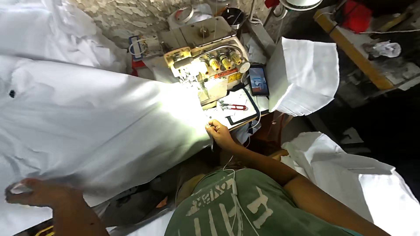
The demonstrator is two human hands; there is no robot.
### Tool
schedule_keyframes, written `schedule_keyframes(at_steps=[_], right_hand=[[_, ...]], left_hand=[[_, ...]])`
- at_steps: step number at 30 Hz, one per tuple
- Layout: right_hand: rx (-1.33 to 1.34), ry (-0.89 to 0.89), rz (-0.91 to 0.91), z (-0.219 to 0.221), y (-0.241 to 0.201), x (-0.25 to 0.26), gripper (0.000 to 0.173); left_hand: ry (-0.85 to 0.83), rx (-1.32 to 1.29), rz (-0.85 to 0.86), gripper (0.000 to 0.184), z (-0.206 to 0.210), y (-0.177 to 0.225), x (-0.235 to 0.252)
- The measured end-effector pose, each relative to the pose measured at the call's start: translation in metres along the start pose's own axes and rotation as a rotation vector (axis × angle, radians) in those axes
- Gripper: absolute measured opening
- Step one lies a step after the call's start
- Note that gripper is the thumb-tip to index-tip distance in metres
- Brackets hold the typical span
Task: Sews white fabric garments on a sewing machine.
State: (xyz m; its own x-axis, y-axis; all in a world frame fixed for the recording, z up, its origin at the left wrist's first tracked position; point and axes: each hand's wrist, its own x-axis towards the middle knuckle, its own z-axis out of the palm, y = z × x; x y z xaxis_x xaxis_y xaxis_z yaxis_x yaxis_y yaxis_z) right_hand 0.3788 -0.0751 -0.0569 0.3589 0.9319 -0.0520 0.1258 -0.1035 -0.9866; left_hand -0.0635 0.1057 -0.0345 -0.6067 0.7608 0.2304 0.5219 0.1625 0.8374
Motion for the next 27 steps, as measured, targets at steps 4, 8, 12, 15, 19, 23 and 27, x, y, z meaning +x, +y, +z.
schedule_keyframes(at_steps=[4, 8, 12, 15, 19, 23, 27], right_hand=[[-0.13, 0.034, -0.083, -0.001, 0.005, 0.0, 0.024], [-0.209, 0.035, -0.145, -0.001, 0.011, 0.006, 0.026], [-0.225, 0.037, -0.213, -0.001, 0.013, 0.008, 0.025], [-0.151, -0.022, -0.13, -0.005, 0.01, 0.001, 0.024], [0.086, -0.114, -0.01, -0.006, 0.006, -0.004, 0.016], [0.261, -0.089, 0.11, -0.006, -0.014, -0.014, 0.017], [0.392, -0.072, 0.164, -0.003, -0.016, -0.014, 0.021]], left_hand=[[0.116, 0.054, 0.157, 0.073, 0.022, 0.086, -0.082], [-0.216, -0.101, 0.804, 0.067, 0.058, 0.098, -0.146], [-0.695, -0.104, 1.013, 0.034, 0.082, 0.154, -0.2], [-0.761, -0.142, 1.058, 0.028, 0.114, 0.188, -0.219], [-0.749, 0.028, 1.085, 0.025, 0.146, 0.193, -0.226], [-0.689, 0.151, 1.117, 0.027, 0.141, 0.191, -0.238], [-0.681, 0.188, 1.106, 0.03, 0.14, 0.187, -0.246]])
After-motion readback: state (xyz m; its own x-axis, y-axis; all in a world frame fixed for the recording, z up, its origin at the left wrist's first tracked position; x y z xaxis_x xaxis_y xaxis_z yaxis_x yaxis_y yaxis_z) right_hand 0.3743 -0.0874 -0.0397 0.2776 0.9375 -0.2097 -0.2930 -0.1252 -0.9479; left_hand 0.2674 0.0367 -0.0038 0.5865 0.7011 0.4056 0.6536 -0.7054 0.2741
